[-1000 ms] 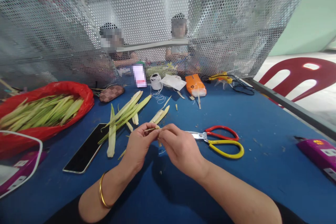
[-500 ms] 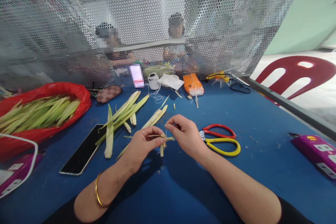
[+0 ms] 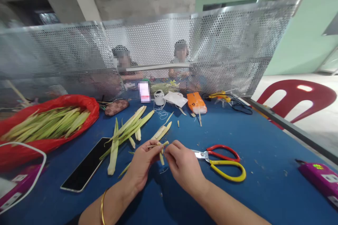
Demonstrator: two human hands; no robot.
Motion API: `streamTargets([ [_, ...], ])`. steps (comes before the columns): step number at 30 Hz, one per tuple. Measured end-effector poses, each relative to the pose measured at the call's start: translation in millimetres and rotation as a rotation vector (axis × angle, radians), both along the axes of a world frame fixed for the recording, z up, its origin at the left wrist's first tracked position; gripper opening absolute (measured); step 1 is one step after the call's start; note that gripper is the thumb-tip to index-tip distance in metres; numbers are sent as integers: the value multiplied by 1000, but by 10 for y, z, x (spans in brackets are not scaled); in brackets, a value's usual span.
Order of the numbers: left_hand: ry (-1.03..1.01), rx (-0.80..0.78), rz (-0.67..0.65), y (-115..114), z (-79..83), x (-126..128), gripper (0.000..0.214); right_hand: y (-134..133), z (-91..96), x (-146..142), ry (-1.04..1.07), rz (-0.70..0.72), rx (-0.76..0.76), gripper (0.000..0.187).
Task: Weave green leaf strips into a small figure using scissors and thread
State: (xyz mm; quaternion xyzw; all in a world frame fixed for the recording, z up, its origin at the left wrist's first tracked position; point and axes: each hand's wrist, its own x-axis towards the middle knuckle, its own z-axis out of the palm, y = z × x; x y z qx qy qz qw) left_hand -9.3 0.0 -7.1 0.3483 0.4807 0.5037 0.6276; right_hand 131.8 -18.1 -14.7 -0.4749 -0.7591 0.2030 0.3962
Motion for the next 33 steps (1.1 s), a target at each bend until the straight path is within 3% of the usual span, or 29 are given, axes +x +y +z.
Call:
streamTargets([
  [5,128,21,18,-18,-22,18,18,-13,44,30,-43,78,115,21],
  [12,347,108,-21,-11,-94,47,9,47,1,44,171,123,-24,21],
  [15,570,269,-12,15,-128,6,4,75,-40,31,241,126,-51,22],
  [18,934,558,-24,14,-126,-58,5,116,-51,46,298,123,-134,18],
  [21,1306,850,-129,-14,-106,-113,13,170,-29,103,287,134,-291,12],
  [23,1453,924,-259,-42,-99,-128,16,203,-18,146,241,166,-377,12],
  [27,1497,820,-511,-85,-64,-131,13,238,-21,203,53,188,-498,11],
  [33,1045,447,-686,34,168,-275,23,233,-7,242,-98,213,-510,14],
])
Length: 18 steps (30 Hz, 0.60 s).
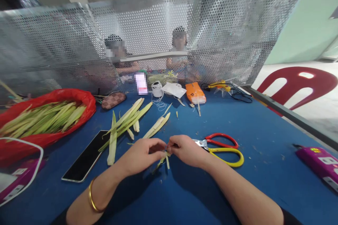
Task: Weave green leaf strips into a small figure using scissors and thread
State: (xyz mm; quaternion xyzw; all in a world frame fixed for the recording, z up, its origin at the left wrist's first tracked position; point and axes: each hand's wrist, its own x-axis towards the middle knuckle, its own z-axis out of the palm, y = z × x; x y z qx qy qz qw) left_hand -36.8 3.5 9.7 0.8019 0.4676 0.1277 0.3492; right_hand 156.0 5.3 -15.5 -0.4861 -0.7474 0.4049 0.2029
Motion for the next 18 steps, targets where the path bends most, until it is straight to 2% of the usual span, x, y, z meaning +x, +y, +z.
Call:
streamTargets([
  [2,-13,3,47,57,53,-59,25,-12,3,2,-17,16,35,16],
  [4,73,43,81,93,60,-94,24,-24,4,-4,-31,33,72,19],
  [8,246,140,32,109,2,-89,18,-41,7,-21,-65,52,115,21],
  [10,255,158,3,106,-7,-78,14,-44,6,-25,-74,57,125,20],
  [14,165,192,53,89,39,-80,11,-47,1,-25,-70,63,136,21],
  [18,201,145,4,59,48,-64,6,-52,-2,-29,-86,62,155,20],
])
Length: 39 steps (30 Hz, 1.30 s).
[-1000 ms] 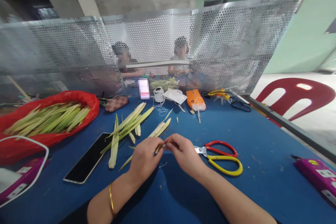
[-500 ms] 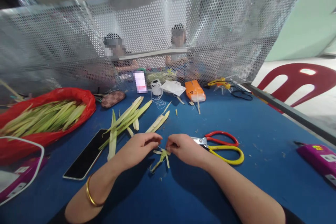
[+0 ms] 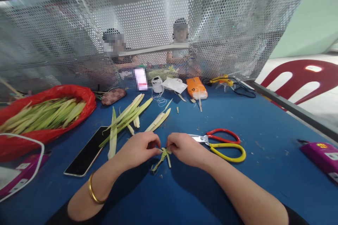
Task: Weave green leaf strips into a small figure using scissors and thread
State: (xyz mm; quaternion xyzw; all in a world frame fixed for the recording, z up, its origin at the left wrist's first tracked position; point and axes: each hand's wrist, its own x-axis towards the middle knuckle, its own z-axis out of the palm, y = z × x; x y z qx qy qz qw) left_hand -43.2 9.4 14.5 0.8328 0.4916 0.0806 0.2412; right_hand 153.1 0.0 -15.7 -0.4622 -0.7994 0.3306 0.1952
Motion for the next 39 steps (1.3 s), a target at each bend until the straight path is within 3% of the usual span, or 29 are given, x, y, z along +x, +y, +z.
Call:
streamTargets([
  [10,32,-187,-19,15,-79,39,7,-35,4,-3,-20,32,38,19],
  [15,-10,-183,-57,10,-52,6,13,-36,16,-7,-16,48,60,19],
  [25,-287,-371,93,56,-75,26,19,-52,34,-14,-28,46,40,20],
  [29,-511,-583,221,44,-148,132,14,-55,30,-21,-16,40,33,18],
  [32,-646,-695,246,34,-195,173,14,-47,19,-19,-11,48,38,18],
  [39,-804,-781,321,22,-273,210,26,-19,6,3,-6,61,43,19],
])
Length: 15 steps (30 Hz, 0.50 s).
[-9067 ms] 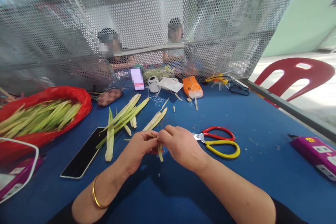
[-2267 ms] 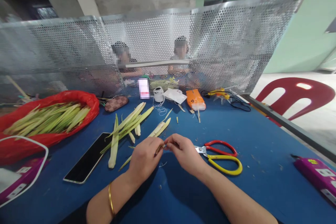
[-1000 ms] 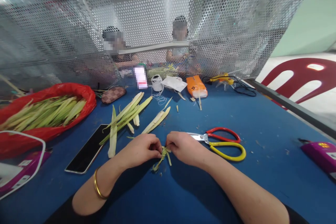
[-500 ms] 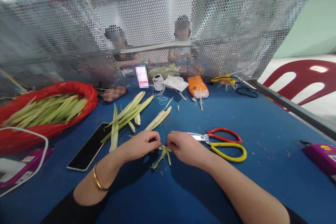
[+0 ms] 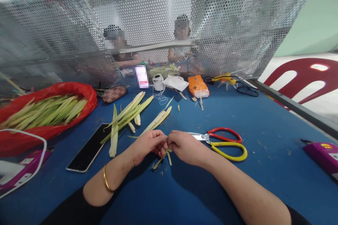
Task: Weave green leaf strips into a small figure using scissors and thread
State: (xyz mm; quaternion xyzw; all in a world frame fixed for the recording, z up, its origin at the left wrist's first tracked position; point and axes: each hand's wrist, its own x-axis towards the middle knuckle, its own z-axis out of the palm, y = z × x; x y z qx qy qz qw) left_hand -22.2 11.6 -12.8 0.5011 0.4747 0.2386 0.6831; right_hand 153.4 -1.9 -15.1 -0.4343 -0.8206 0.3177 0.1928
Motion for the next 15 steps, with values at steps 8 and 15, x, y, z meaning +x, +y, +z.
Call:
streamTargets([
  [8,-69,-164,80,22,-22,-37,9,43,3,33,2,-54,-25,15],
  [15,16,-93,164,-15,-31,36,7,44,56,60,34,-130,-82,11],
])
